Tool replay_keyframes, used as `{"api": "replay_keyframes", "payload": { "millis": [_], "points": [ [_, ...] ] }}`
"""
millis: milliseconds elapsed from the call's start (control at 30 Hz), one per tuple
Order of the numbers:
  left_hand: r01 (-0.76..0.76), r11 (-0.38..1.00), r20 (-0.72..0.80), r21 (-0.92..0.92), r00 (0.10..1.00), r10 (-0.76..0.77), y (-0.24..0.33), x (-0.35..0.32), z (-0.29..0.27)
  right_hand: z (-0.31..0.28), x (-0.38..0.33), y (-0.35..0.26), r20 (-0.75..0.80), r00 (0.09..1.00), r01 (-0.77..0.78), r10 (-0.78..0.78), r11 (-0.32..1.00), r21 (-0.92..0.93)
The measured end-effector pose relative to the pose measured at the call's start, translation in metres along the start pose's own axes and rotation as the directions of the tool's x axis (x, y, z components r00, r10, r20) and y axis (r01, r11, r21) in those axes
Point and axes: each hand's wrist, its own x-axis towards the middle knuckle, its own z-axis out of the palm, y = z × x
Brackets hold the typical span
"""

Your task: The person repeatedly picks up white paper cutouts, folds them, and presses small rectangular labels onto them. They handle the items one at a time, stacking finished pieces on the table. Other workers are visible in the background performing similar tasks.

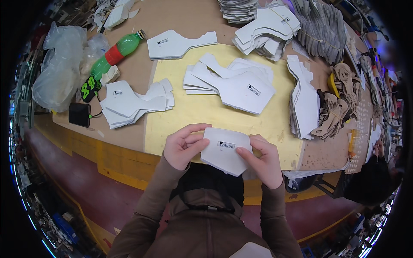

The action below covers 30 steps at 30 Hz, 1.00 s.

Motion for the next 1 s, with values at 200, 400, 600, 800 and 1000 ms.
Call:
{"api": "replay_keyframes", "payload": {
  "millis": [200,400,600,800,1000],
  "points": [
    [0.248,0.965,0.076,-0.087,0.967,-0.242,0.008,0.002,0.011,0.001,0.003,-0.007,0.0,0.996,-0.087,0.088,0.986,0.146],
    [0.21,0.977,0.025,-0.043,0.978,-0.209,0.021,-0.006,0.018,-0.004,0.0,-0.013,0.055,0.997,-0.062,0.052,0.977,0.204],
    [0.216,0.976,0.095,0.015,0.972,-0.216,0.027,-0.012,0.025,-0.006,-0.004,-0.02,0.048,0.996,-0.082,0.07,0.946,0.314],
    [0.209,0.978,0.066,-0.004,0.976,-0.208,0.029,-0.017,0.029,-0.009,-0.008,-0.024,0.033,0.999,-0.041,0.032,0.954,0.297],
    [0.21,0.978,0.058,0.002,0.976,-0.21,0.029,-0.019,0.032,-0.008,-0.011,-0.024,0.018,1.0,-0.02,0.015,0.958,0.286]
  ]
}}
